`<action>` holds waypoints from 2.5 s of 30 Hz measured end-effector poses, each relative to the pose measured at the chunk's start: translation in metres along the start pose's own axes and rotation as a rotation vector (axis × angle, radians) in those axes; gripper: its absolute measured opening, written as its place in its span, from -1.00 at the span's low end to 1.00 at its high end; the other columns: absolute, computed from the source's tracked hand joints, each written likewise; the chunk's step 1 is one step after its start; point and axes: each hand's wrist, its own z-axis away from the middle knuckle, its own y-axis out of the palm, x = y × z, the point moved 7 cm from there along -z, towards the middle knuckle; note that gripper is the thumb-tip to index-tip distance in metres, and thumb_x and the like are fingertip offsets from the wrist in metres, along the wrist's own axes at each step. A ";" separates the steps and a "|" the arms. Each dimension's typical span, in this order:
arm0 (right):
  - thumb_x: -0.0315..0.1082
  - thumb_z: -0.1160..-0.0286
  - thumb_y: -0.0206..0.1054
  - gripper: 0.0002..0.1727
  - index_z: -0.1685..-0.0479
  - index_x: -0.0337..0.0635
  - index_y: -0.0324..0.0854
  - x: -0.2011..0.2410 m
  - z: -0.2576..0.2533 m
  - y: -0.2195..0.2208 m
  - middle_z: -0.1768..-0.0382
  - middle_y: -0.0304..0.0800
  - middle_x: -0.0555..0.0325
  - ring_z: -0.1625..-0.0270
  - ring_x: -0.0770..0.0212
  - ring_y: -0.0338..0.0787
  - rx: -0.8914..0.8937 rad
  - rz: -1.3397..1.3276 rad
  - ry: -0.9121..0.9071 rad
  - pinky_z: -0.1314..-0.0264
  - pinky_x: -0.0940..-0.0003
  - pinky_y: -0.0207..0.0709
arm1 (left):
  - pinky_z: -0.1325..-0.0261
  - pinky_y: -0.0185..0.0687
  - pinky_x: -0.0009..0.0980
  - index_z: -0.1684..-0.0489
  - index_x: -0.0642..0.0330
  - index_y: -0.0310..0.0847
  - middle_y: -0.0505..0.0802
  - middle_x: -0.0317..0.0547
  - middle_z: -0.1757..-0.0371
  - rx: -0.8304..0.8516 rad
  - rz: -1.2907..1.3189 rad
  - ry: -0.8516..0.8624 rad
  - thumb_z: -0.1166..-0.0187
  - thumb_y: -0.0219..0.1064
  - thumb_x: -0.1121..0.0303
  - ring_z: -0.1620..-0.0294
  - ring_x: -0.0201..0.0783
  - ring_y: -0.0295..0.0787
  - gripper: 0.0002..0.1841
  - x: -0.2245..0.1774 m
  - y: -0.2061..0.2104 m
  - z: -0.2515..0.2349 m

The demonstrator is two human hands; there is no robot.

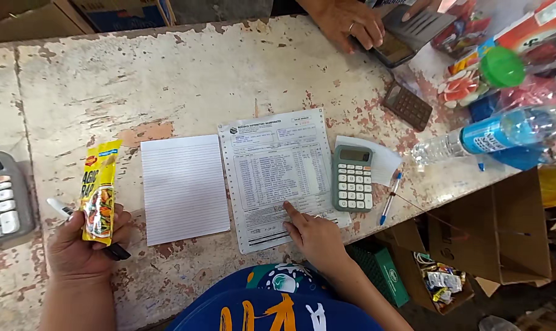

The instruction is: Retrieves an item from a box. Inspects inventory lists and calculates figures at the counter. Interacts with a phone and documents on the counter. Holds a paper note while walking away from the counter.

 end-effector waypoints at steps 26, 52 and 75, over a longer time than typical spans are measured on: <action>-0.09 -0.67 0.19 -0.48 -0.40 -0.25 0.71 -0.022 0.006 -0.015 0.53 0.83 -0.08 0.53 -0.12 0.83 -0.007 0.112 0.163 0.54 0.01 0.60 | 0.55 0.57 -0.71 0.04 0.18 0.80 0.86 -0.22 0.24 -0.010 -0.024 0.007 -0.47 0.45 0.15 0.52 -0.52 0.72 -0.69 -0.001 -0.003 0.000; -0.05 -0.69 0.16 -0.43 -0.47 -0.28 0.66 -0.022 0.010 -0.011 0.56 0.80 -0.07 0.55 -0.13 0.81 -0.003 0.098 0.164 0.55 0.01 0.57 | 0.54 0.59 -0.71 0.05 0.20 0.81 0.87 -0.21 0.25 -0.009 0.001 -0.008 -0.43 0.49 0.14 0.51 -0.52 0.74 -0.67 0.000 -0.002 0.001; 0.08 -0.70 0.14 -0.33 -0.51 -0.30 0.60 -0.048 0.016 -0.021 0.56 0.79 -0.11 0.50 -0.21 0.82 0.047 0.126 0.353 0.47 -0.10 0.57 | 0.54 0.59 -0.71 0.04 0.23 0.79 0.86 -0.19 0.27 0.010 0.043 -0.019 -0.44 0.48 0.18 0.51 -0.50 0.74 -0.69 0.002 -0.001 -0.001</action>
